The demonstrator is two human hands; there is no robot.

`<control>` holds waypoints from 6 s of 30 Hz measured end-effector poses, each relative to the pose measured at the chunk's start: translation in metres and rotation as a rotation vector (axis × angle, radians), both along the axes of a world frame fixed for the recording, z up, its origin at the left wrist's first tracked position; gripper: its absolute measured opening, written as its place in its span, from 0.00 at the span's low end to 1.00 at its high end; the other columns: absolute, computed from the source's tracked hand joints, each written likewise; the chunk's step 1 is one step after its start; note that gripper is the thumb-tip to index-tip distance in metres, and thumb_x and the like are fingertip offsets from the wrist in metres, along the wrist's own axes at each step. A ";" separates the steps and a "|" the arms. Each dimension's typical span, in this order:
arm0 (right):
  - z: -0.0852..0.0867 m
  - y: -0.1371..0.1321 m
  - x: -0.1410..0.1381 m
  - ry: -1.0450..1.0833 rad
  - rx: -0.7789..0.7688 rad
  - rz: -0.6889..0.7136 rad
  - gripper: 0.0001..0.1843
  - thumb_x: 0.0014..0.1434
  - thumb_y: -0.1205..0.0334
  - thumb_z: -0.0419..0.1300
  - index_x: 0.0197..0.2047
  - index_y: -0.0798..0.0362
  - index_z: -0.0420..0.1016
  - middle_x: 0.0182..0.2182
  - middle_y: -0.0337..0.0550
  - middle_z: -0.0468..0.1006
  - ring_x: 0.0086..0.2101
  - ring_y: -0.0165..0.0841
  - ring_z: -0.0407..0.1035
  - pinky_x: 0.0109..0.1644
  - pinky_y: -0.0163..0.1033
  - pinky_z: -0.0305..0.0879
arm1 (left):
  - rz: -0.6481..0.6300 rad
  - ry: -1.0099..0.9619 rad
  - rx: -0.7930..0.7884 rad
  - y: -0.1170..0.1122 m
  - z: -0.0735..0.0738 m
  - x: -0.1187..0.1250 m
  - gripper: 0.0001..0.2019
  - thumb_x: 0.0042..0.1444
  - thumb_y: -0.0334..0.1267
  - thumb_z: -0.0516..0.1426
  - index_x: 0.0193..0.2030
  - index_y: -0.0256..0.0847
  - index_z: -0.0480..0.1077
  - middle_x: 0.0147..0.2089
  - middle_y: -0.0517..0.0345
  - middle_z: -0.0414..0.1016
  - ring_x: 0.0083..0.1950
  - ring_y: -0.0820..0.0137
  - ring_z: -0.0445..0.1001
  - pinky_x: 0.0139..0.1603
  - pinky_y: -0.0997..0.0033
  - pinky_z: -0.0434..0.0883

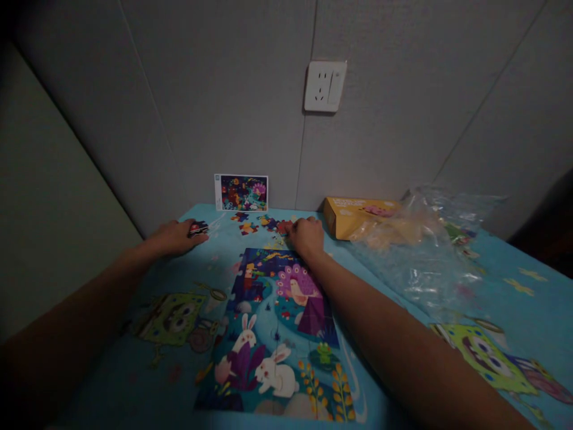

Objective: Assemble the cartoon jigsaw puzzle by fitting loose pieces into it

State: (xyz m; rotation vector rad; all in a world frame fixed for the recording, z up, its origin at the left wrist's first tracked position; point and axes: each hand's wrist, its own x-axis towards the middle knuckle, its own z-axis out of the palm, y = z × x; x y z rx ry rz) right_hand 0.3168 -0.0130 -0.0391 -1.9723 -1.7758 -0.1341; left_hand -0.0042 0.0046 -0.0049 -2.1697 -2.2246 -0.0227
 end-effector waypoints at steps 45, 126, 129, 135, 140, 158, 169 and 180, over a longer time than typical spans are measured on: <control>0.004 -0.036 -0.043 0.090 0.116 0.503 0.08 0.58 0.68 0.56 0.39 0.56 0.75 0.36 0.47 0.76 0.39 0.37 0.68 0.47 0.39 0.61 | -0.122 -0.482 0.063 -0.009 -0.002 0.039 0.29 0.43 0.47 0.66 0.50 0.36 0.66 0.48 0.45 0.77 0.45 0.57 0.76 0.41 0.65 0.71; 0.001 -0.023 -0.029 0.192 0.137 -0.007 0.23 0.53 0.60 0.64 0.53 0.55 0.73 0.47 0.59 0.73 0.49 0.52 0.65 0.49 0.53 0.61 | -0.985 -0.757 -0.146 -0.028 -0.004 0.058 0.23 0.52 0.36 0.59 0.57 0.41 0.70 0.58 0.49 0.71 0.60 0.60 0.68 0.62 0.60 0.62; 0.003 -0.029 -0.033 0.263 0.291 0.215 0.17 0.59 0.58 0.59 0.50 0.55 0.74 0.42 0.55 0.73 0.44 0.46 0.67 0.49 0.50 0.62 | -0.960 -0.795 -0.135 -0.029 -0.005 0.060 0.22 0.52 0.36 0.59 0.55 0.42 0.70 0.57 0.50 0.72 0.60 0.60 0.68 0.62 0.59 0.63; 0.005 -0.034 -0.038 0.228 0.249 0.835 0.14 0.58 0.54 0.62 0.44 0.53 0.74 0.37 0.45 0.75 0.37 0.37 0.68 0.43 0.41 0.63 | -0.920 -0.879 -0.176 -0.026 -0.007 0.062 0.19 0.50 0.39 0.62 0.50 0.40 0.71 0.54 0.52 0.74 0.56 0.61 0.72 0.58 0.61 0.66; 0.004 -0.032 -0.037 0.272 0.193 0.785 0.11 0.56 0.58 0.65 0.40 0.54 0.75 0.34 0.43 0.77 0.34 0.35 0.68 0.39 0.39 0.61 | -0.963 -0.801 -0.165 -0.027 -0.005 0.060 0.23 0.48 0.37 0.62 0.53 0.41 0.68 0.58 0.52 0.71 0.60 0.61 0.68 0.62 0.61 0.63; 0.008 -0.035 -0.038 0.372 0.134 0.721 0.10 0.54 0.56 0.63 0.30 0.53 0.71 0.28 0.40 0.73 0.29 0.32 0.64 0.34 0.37 0.57 | -0.952 -0.806 -0.178 -0.026 -0.005 0.057 0.23 0.48 0.36 0.59 0.54 0.40 0.67 0.56 0.51 0.72 0.57 0.59 0.70 0.58 0.61 0.66; 0.000 -0.018 -0.023 0.495 0.161 0.052 0.06 0.54 0.59 0.59 0.30 0.52 0.71 0.28 0.44 0.75 0.30 0.38 0.68 0.35 0.41 0.60 | -0.914 -0.857 -0.224 -0.026 -0.006 0.058 0.23 0.48 0.36 0.61 0.54 0.41 0.68 0.55 0.52 0.72 0.52 0.63 0.73 0.53 0.63 0.69; 0.010 -0.037 -0.042 0.320 0.184 0.767 0.13 0.57 0.51 0.61 0.36 0.53 0.73 0.31 0.42 0.73 0.32 0.34 0.66 0.38 0.39 0.61 | -0.731 -0.940 -0.114 -0.025 -0.012 0.067 0.20 0.45 0.45 0.65 0.44 0.40 0.69 0.44 0.55 0.75 0.47 0.61 0.74 0.49 0.61 0.70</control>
